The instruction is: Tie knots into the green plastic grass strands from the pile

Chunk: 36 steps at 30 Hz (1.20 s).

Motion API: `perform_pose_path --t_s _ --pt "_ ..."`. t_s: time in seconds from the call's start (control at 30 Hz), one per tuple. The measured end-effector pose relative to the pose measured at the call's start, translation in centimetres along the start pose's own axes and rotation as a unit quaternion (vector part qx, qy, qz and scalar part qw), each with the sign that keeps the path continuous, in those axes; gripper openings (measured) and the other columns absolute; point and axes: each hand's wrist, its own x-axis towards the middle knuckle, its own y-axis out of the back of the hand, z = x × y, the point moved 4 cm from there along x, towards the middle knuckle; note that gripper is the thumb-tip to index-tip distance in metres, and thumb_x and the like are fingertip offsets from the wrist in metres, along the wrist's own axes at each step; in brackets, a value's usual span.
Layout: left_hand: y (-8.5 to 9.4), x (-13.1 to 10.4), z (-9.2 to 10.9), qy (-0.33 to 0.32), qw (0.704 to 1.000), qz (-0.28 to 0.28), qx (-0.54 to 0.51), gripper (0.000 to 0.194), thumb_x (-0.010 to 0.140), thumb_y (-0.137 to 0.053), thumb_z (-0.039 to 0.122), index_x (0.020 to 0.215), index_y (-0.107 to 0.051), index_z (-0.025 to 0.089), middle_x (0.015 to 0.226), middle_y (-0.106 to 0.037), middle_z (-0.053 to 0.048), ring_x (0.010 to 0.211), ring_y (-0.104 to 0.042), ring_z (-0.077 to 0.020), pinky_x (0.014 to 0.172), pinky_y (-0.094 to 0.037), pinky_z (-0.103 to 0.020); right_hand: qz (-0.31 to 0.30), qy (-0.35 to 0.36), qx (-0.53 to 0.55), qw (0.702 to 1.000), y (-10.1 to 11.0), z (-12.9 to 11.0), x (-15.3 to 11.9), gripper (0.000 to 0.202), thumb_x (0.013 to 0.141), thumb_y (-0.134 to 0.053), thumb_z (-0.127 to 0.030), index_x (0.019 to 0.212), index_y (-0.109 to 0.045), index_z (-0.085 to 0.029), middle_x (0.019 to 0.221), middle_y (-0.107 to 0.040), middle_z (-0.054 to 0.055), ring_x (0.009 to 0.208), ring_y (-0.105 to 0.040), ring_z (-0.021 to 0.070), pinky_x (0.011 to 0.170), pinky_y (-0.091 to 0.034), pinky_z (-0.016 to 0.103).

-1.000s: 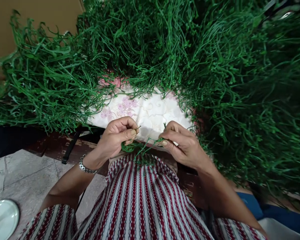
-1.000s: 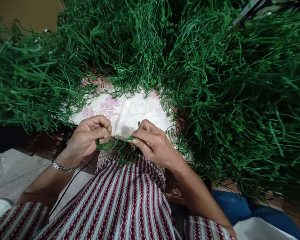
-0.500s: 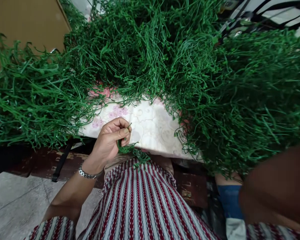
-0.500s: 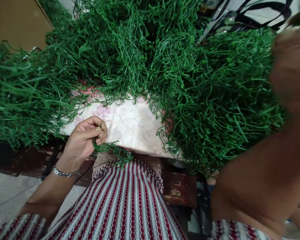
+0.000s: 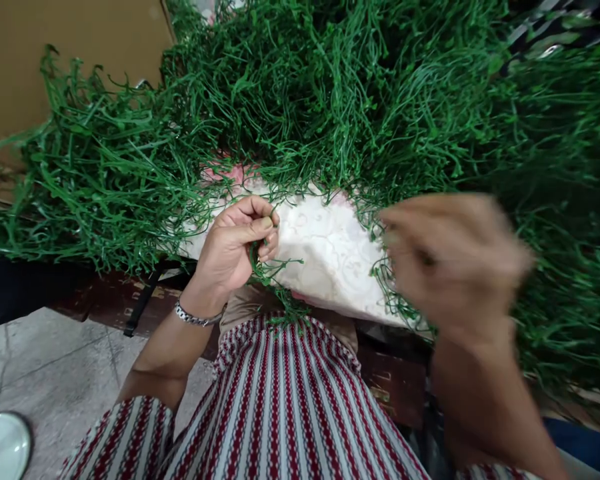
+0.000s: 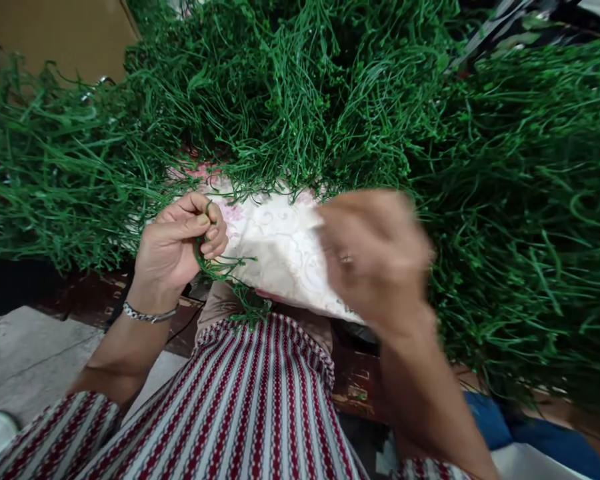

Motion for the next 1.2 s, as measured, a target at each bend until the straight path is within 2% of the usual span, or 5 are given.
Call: perform_pose_path --t_s 0.23,0.5,0.73,1.0,1.2 --pt "-1.0 0.3 0.1 -0.077 0.997 -0.007 -0.003 0.008 0.069 -0.063 0.019 0.068 -0.056 0.014 0.059 -0.054 0.000 0.057 -0.052 -0.0091 0.053 -0.041 -0.020 -0.105 0.010 0.177 0.978 -9.2 -2.5 1.1 0.019 0.088 -0.049 -0.026 0.095 -0.059 -0.012 0.083 -0.062 0.006 0.078 -0.057 0.0135 0.072 -0.047 0.028" --pt "-2.4 1.9 0.1 -0.156 0.987 -0.002 0.046 0.025 0.075 -0.059 0.020 0.100 -0.056 0.019 0.088 -0.058 -0.003 0.083 -0.057 -0.0134 0.079 -0.044 -0.026 0.041 -0.020 0.118 0.992 -6.7 -1.8 1.8 0.009 0.085 -0.050 -0.017 0.079 -0.057 -0.014 0.069 -0.057 0.002 0.065 -0.052 0.0102 0.062 -0.041 0.022" --pt "-2.6 0.0 0.2 -0.253 0.877 0.069 0.402 0.003 0.077 -0.058 0.020 0.079 -0.058 0.017 0.078 -0.055 -0.001 0.080 -0.051 -0.0138 0.075 -0.039 -0.025 0.121 0.002 0.027 0.992 -4.9 -1.1 1.8 0.007 0.084 -0.051 -0.015 0.079 -0.056 -0.014 0.070 -0.058 0.003 0.066 -0.052 0.0117 0.061 -0.041 0.024" --pt "-2.4 0.5 -2.0 -0.150 0.935 0.002 0.323 0.008 0.077 -0.052 0.015 0.070 -0.056 0.015 0.068 -0.051 0.001 0.066 -0.047 -0.0111 0.063 -0.037 -0.023 0.051 0.021 0.127 0.990 -5.3 -0.7 2.0 0.028 0.083 -0.053 -0.022 0.111 -0.053 -0.017 0.106 -0.058 0.010 0.100 -0.052 0.0181 0.082 -0.045 0.033" --pt "-3.0 0.6 -2.1 -0.145 0.927 0.026 0.344 0.010 0.079 -0.052 0.017 0.069 -0.052 0.015 0.063 -0.047 0.003 0.060 -0.042 -0.0096 0.057 -0.033 -0.022 0.068 -0.012 0.180 0.981 -5.0 0.6 1.7 0.012 0.085 -0.050 -0.018 0.088 -0.062 -0.016 0.079 -0.059 0.004 0.075 -0.055 0.0127 0.067 -0.044 0.026"
